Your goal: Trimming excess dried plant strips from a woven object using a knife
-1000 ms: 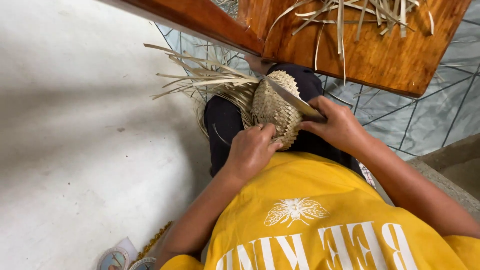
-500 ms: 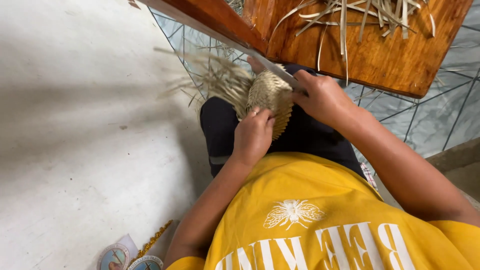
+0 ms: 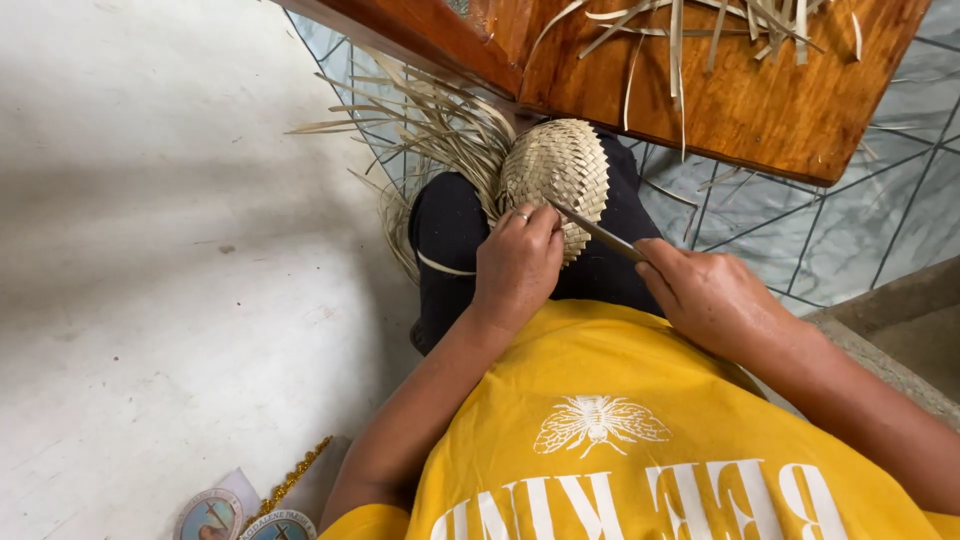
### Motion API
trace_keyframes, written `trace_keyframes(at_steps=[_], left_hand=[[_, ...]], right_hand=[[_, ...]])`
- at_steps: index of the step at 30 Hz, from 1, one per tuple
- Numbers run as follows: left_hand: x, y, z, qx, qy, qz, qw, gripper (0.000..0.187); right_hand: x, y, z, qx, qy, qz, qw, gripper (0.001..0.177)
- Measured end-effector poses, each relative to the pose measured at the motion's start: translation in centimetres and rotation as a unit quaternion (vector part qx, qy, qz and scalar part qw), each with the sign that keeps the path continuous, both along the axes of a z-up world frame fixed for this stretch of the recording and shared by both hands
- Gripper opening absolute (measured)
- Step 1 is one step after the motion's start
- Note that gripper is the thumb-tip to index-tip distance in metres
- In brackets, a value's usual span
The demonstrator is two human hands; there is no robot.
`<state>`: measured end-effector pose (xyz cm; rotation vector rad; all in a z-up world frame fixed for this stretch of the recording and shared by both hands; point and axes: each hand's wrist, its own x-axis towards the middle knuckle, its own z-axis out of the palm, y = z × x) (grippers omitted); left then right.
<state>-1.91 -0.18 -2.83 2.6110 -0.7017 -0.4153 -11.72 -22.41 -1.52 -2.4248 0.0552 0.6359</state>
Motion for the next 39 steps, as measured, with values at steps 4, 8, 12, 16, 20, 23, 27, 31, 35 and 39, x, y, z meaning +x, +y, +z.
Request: trace_keyframes(at_steps=[4, 8, 12, 16, 20, 23, 27, 31, 35, 39], left_hand=[[-0.9, 0.4, -1.2, -0.037, -0.111, -0.003, 0.993, 0.015], [-1.1, 0.5, -2.4, -0.052, -0.138, -0.001, 0.989, 0.015], [-1.3, 0.5, -2.5, -0.045, -0.180, -0.007, 0.983, 0.014], [-1.7, 0.3, -2.5, -0.034, -0.212, -0.023, 0.976, 0.008], [-1.9, -0.1, -3.2, -0.034, -0.235, -0.032, 0.971, 0.009], [-0.3, 0.3, -3.2, -0.052, -0.245, -0.018, 0.968, 0.011], [2.4, 1.7, -1.2, -0.048, -0.134, 0.036, 0.989, 0.009], [1.0, 2.3, -1.1, 0.042, -0.012, -0.028, 0.999, 0.010], [0.6, 1.6, -0.7, 0.059, 0.054, -0.044, 0.996, 0.018], [0.4, 1.1, -0.4, 0.042, 0.064, -0.031, 0.997, 0.019]], right_hand=[[-0.1, 0.3, -0.9, -0.011, 0.002, 0.026, 1.000, 0.020], [-0.2, 0.2, -1.0, -0.007, 0.010, 0.031, 0.999, 0.021], [-0.4, 0.4, -1.4, -0.004, 0.020, 0.029, 0.999, 0.023], [0.6, 1.8, -2.2, 0.022, 0.005, 0.018, 1.000, 0.024], [1.5, 3.6, -5.8, 0.016, -0.004, 0.037, 0.999, 0.026], [2.3, 3.2, -4.2, 0.062, -0.003, 0.019, 0.998, 0.025], [1.2, 1.0, -2.7, 0.048, 0.002, -0.011, 0.999, 0.021], [0.3, 0.0, -1.2, 0.041, 0.048, -0.021, 0.998, 0.020], [-0.4, -0.2, -1.0, 0.055, 0.063, -0.027, 0.996, 0.020], [-0.4, 0.0, -1.1, 0.063, 0.087, -0.011, 0.994, 0.020]])
